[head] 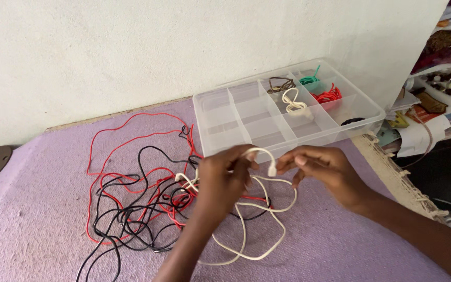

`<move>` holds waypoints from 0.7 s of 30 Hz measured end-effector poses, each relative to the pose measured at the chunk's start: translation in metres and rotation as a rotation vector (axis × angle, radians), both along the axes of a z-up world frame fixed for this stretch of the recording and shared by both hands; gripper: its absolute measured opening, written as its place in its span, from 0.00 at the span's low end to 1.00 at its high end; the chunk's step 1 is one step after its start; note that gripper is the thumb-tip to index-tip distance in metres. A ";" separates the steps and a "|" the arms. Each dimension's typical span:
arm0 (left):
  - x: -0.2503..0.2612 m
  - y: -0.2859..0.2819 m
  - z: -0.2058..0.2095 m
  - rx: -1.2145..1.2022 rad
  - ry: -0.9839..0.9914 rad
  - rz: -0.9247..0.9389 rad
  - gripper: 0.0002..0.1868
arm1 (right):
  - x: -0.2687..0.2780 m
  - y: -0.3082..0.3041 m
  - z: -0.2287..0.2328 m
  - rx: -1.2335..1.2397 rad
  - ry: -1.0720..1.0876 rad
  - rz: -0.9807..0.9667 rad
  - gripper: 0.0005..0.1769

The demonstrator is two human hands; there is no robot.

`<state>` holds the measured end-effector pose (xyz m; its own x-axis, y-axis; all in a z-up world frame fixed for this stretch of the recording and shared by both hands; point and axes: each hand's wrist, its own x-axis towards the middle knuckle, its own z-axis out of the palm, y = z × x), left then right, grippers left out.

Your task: The person coils various colored cables by hand and places them into a compartmentalized plastic storage box. The person handles white, brown, and red cables, wrapping them into neat loops before depositing them into the box.

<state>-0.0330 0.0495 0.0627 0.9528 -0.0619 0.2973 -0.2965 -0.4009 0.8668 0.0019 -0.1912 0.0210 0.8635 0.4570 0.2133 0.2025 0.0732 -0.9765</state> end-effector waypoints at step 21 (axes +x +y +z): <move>-0.002 -0.007 -0.011 0.490 -0.780 -0.183 0.29 | 0.002 -0.014 0.019 -0.172 0.464 0.104 0.09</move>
